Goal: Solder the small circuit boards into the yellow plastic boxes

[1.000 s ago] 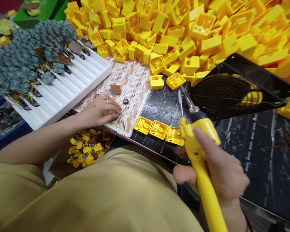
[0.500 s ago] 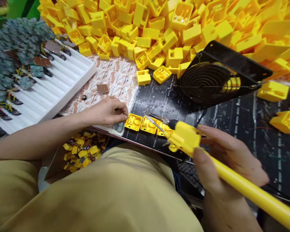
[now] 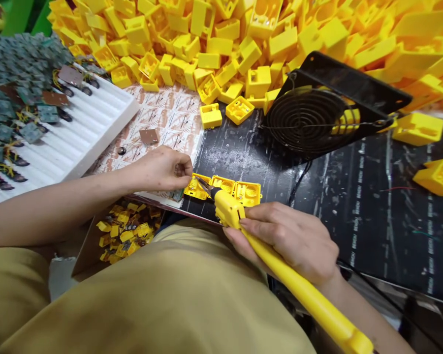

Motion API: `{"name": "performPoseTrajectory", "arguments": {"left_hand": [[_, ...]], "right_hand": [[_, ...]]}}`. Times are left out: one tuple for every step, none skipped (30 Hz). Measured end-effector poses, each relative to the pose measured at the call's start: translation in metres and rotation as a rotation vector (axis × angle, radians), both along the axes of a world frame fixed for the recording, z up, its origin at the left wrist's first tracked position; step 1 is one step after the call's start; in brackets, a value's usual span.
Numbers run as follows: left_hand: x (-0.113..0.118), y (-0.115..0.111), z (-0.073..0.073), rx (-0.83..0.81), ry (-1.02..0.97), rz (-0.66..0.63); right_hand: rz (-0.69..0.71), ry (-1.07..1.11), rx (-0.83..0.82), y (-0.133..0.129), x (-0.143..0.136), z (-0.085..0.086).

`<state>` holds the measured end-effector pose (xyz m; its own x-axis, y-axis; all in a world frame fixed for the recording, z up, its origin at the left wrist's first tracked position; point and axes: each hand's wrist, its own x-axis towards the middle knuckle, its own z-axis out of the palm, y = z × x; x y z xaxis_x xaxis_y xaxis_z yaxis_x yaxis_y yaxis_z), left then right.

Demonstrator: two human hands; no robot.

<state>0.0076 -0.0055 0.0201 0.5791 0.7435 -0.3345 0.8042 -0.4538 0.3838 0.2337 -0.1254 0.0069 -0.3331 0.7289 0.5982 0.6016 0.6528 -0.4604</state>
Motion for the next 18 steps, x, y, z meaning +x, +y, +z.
{"name": "performPoseTrajectory", "arguments": {"left_hand": [[0.000,0.000,0.000,0.001,0.002,-0.001],[0.001,0.000,0.000,0.006,0.002,-0.004],[0.001,0.001,0.000,0.011,0.003,-0.008],[0.001,0.001,0.000,0.017,0.003,-0.011],[0.002,0.001,-0.001,0.023,0.006,-0.013],[0.002,0.001,-0.001,0.026,0.012,-0.015],[0.003,0.002,-0.001,0.027,0.021,-0.014],[0.003,0.002,-0.001,0.025,0.032,-0.014],[0.003,0.002,0.000,0.020,0.045,-0.014],[0.004,0.003,0.001,0.014,0.057,-0.016],[0.004,0.003,0.002,0.007,0.068,-0.019],[0.004,0.003,0.003,-0.001,0.079,-0.024],[0.005,0.004,0.004,-0.005,0.091,-0.029],[0.005,0.004,0.005,-0.008,0.104,-0.034],[0.006,0.004,0.005,-0.009,0.118,-0.039],[0.007,0.004,0.006,-0.008,0.133,-0.043],[0.008,0.004,0.006,-0.004,0.147,-0.047],[0.008,0.005,0.006,0.004,0.157,-0.051]], "right_hand": [[0.004,-0.009,0.006,0.000,-0.001,0.001],[0.010,-0.021,0.013,0.001,-0.002,0.001],[0.010,-0.037,0.022,0.001,-0.002,0.001],[0.015,-0.058,0.033,0.000,-0.002,0.001],[0.023,-0.078,0.039,0.000,-0.001,0.002],[0.035,-0.100,0.034,0.000,0.001,0.004],[0.036,-0.115,0.019,-0.001,0.003,0.006],[0.026,-0.130,0.004,-0.001,0.006,0.008],[0.013,-0.149,-0.007,-0.002,0.009,0.010],[-0.004,-0.169,-0.011,-0.003,0.012,0.012],[-0.023,-0.180,-0.010,-0.003,0.014,0.013],[-0.039,-0.176,-0.002,-0.004,0.016,0.014],[-0.050,-0.162,0.000,-0.005,0.017,0.015],[-0.060,-0.136,-0.005,-0.006,0.017,0.014],[-0.071,-0.102,-0.017,-0.006,0.017,0.014],[-0.082,-0.078,-0.025,-0.006,0.016,0.013],[-0.085,-0.070,-0.021,-0.006,0.015,0.013],[-0.090,-0.068,-0.016,-0.006,0.015,0.012]]}}
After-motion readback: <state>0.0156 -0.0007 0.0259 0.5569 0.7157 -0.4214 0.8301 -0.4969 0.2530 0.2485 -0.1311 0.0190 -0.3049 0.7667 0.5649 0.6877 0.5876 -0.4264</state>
